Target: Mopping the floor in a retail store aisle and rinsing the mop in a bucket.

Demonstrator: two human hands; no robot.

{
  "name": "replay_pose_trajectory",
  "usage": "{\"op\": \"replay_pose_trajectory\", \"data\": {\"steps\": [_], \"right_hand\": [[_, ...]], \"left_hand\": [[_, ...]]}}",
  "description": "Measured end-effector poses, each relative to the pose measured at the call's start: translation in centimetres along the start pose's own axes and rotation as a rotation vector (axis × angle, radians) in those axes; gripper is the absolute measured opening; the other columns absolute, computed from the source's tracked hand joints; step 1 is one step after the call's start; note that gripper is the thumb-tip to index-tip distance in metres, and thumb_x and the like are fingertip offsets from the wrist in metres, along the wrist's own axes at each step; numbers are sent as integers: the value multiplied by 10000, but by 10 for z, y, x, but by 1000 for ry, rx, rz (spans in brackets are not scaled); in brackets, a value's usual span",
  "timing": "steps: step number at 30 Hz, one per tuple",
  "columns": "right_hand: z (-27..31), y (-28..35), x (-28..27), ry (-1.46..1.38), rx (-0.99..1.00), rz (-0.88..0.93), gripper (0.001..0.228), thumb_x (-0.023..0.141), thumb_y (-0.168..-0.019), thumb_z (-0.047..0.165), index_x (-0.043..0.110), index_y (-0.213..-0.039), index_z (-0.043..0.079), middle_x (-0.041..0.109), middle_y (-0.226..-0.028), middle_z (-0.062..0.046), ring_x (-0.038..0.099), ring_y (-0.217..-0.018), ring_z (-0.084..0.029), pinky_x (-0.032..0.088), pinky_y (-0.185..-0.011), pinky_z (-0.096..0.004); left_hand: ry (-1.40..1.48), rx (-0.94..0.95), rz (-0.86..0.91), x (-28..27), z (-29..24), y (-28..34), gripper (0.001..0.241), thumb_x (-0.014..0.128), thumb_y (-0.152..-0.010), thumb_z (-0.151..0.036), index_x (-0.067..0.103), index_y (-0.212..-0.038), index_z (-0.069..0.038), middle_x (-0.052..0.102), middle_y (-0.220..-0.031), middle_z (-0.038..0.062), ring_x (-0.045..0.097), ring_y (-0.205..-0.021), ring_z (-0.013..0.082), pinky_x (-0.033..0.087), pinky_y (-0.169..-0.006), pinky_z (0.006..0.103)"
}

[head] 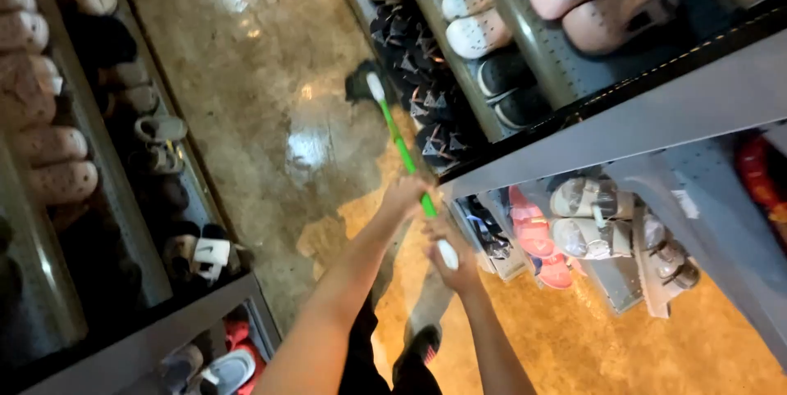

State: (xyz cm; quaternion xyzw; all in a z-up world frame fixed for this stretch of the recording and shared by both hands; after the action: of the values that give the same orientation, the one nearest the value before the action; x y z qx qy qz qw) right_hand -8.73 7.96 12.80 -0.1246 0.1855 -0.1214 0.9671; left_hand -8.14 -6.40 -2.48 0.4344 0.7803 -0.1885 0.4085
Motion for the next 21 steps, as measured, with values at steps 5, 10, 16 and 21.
{"op": "replay_pose_trajectory", "data": {"steps": [5, 10, 16, 21], "right_hand": [[-29, 77, 8, -116, 63, 17, 133, 665, -919, -35, 598, -959, 73, 643, -1006, -93, 648, -1079, -262, 506, -1080, -437], [60, 177, -33, 52, 61, 79, 238, 669, -822, 2, 661, -1059, 22, 702, -1008, -125, 692, -1046, -300, 427, -1132, -492], [102, 224, -53, -71, 21, 73, 228, 758, -867, 164, 684, -1053, 55, 719, -1035, -130, 699, -1090, -323, 417, -1152, -492], [47, 175, -40, -151, 143, -83, 105, 711, -913, 60, 673, -1006, 32, 684, -960, -103, 654, -923, -229, 543, -858, -345]], "left_hand": [[86, -126, -120, 54, 17, 41, 92, 628, -837, -221, 687, -835, -151, 697, -905, 120, 715, -899, 361, 570, -707, 489], [281, -195, -70, 17, -111, 162, 163, 588, -848, -183, 688, -974, -157, 688, -918, 121, 691, -943, 329, 539, -765, 469], [392, -102, -164, 43, -163, 213, 154, 664, -789, -203, 736, -916, -155, 687, -930, 67, 657, -959, 263, 530, -740, 418], [1766, -762, -331, 143, -54, 173, 131, 663, -921, -213, 642, -948, -87, 542, -830, 22, 532, -773, 185, 487, -648, 400]]}}
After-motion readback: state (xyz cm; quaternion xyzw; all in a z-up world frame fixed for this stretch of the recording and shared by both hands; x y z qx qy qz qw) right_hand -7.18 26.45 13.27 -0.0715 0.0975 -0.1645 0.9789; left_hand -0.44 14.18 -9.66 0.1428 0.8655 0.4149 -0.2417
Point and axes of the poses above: each hand's wrist, its own y-axis away from the middle knuckle, its own x-axis out of the palm, z = x × y, the point moved 10 cm from there along -y, towards the middle knuckle
